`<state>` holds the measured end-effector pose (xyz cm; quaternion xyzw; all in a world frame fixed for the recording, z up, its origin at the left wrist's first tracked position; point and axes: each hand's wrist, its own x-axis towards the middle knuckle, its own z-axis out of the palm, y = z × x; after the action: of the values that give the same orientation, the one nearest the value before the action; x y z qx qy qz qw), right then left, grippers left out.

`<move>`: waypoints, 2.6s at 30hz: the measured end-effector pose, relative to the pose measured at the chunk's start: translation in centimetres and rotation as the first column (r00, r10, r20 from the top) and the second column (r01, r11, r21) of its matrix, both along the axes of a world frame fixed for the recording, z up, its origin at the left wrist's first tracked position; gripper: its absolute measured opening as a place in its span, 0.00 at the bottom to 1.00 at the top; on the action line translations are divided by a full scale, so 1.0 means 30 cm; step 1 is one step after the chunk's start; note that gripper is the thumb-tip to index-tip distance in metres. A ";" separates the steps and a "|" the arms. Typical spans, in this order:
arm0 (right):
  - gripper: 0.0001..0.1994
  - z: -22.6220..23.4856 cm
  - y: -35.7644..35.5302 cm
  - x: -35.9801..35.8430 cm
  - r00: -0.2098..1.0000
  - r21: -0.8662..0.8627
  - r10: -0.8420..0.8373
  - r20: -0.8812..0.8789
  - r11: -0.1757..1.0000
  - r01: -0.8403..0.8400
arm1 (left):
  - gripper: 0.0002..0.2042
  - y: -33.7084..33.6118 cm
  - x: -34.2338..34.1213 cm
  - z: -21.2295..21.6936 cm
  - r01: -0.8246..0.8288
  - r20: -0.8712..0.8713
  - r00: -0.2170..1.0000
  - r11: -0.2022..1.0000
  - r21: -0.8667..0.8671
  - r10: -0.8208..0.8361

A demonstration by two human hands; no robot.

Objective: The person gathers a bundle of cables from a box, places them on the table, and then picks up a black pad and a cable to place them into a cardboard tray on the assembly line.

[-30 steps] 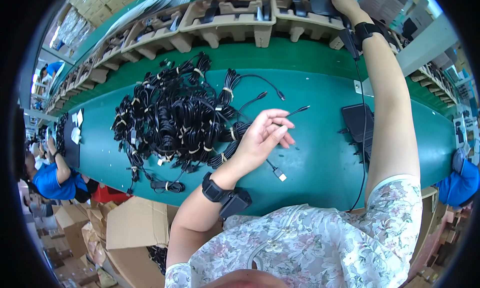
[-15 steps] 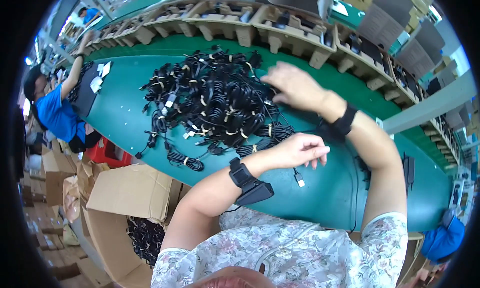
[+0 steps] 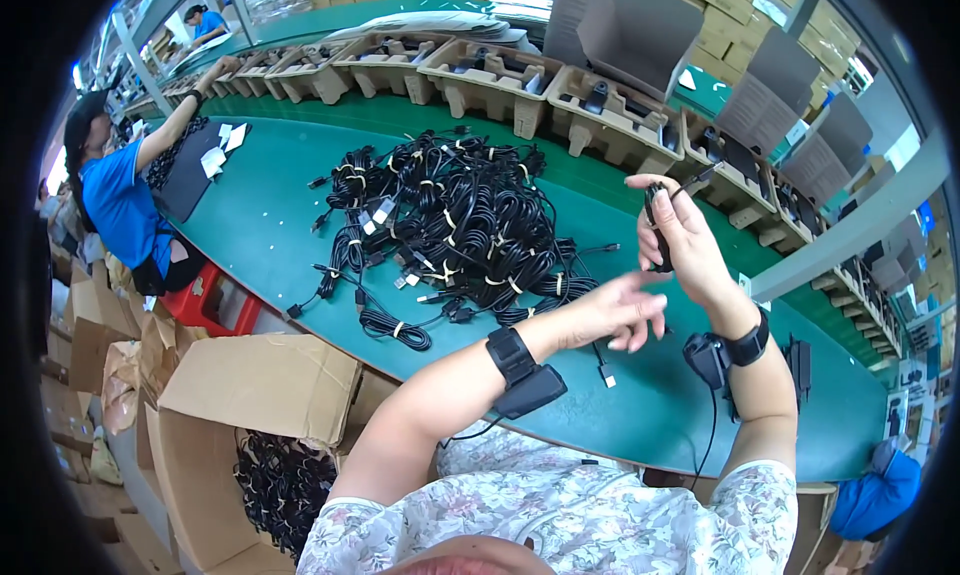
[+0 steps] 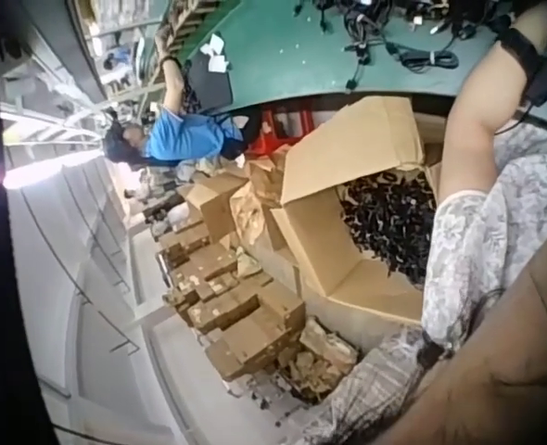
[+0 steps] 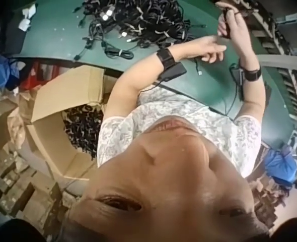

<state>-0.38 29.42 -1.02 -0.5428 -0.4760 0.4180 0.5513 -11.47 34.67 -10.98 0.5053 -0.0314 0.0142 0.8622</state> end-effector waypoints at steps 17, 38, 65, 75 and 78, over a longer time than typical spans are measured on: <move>0.21 -0.063 -0.088 0.018 0.082 0.300 -0.289 0.954 0.926 -0.229 | 0.09 0.036 0.019 -0.017 -0.333 0.073 0.929 0.907 -0.258 0.362; 0.16 0.015 0.179 0.829 -0.198 0.403 -0.352 0.915 0.769 0.496 | 0.16 0.060 0.023 -0.037 -0.394 0.022 0.919 0.919 -0.021 0.395; 0.15 -0.038 0.357 0.597 -0.139 0.266 -0.229 0.963 0.753 0.601 | 0.13 0.060 0.035 -0.061 -0.392 0.043 0.919 0.920 0.007 0.391; 0.12 0.096 0.452 1.025 -0.419 0.610 -0.443 0.792 0.582 0.538 | 0.12 0.054 0.020 -0.068 -0.376 0.002 0.927 0.926 -0.022 0.376; 0.13 0.083 0.457 1.072 -0.389 0.586 -0.439 0.810 0.573 0.573 | 0.12 0.058 0.022 -0.068 -0.385 -0.005 0.923 0.923 0.003 0.385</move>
<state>31.76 43.12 1.48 -0.8349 -0.3758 -0.3774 0.1387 -10.81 36.40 -13.03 0.5025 0.0707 0.1817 0.8423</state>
